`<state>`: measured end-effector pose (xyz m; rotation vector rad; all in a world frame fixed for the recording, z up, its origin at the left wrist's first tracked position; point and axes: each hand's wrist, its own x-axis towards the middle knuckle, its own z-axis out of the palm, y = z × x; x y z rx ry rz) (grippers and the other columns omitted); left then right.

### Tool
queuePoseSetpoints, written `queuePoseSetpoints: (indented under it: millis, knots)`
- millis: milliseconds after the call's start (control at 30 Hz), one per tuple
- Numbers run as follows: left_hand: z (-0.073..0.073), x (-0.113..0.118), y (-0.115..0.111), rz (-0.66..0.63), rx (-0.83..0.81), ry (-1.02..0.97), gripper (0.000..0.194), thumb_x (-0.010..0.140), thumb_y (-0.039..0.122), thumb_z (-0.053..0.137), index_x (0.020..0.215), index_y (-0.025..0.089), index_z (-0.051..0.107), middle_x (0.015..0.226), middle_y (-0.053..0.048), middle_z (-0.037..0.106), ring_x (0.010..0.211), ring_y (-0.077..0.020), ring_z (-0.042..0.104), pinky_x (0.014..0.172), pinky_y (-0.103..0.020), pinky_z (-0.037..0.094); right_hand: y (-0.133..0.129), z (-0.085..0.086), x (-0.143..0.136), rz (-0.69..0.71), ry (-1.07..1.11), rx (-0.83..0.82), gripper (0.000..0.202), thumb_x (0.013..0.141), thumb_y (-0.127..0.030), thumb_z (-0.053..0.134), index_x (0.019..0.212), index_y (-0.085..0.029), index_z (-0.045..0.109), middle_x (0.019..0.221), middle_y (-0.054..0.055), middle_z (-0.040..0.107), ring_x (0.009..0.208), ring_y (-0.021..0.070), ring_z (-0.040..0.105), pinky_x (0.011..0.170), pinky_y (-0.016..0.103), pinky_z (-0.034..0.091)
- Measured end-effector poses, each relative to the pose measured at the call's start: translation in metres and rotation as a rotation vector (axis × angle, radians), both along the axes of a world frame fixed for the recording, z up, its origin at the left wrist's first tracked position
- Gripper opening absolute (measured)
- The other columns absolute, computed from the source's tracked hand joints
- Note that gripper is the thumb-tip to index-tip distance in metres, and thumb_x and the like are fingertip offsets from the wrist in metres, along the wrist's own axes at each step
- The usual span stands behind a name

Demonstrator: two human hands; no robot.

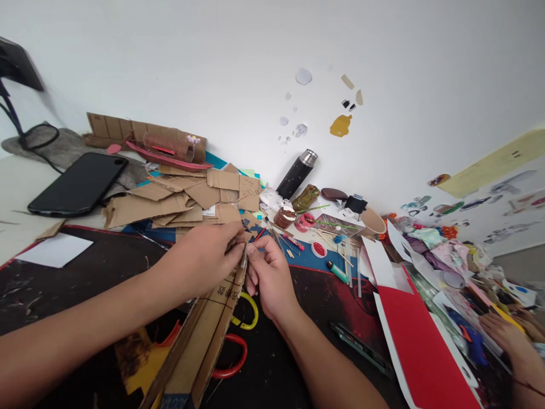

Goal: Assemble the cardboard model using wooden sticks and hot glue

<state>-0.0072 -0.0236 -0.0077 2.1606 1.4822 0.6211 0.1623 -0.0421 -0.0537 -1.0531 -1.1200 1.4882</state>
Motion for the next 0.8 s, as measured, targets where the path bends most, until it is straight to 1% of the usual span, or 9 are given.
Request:
queuePoseSetpoints:
  millis: [367,500,800]
  knots:
    - [-0.0012,-0.0014,0.0006,-0.001,0.034,0.03,0.016,0.095,0.036,0.046,0.085,0.026,0.054,0.075,-0.005,0.07,0.07,-0.0259,0.067,0.065,-0.034,0.041,0.0,-0.0006,-0.0003,-0.001,-0.009,0.001,0.048,0.091,-0.062,0.082,0.089,-0.026,0.05,0.043,-0.017,0.046,0.03,0.0067,0.037,0.033,0.015,0.03]
    - [-0.0011,-0.0012,0.0009,0.002,0.016,0.036,0.017,0.095,0.037,0.044,0.086,0.026,0.053,0.072,-0.005,0.068,0.068,-0.0255,0.065,0.064,-0.034,0.04,0.0003,-0.0009,-0.0003,0.0,-0.006,-0.006,0.049,0.09,-0.063,0.083,0.088,-0.026,0.051,0.043,-0.017,0.046,0.029,0.0065,0.037,0.033,0.015,0.03]
    - [-0.0012,-0.0017,0.0022,0.009,-0.009,0.016,0.019,0.093,0.04,0.042,0.085,0.027,0.053,0.076,-0.006,0.07,0.071,-0.0273,0.066,0.066,-0.036,0.041,-0.0005,-0.0012,-0.0005,0.0,-0.002,-0.016,0.048,0.09,-0.062,0.082,0.089,-0.026,0.052,0.044,-0.016,0.047,0.03,0.0069,0.038,0.033,0.015,0.03]
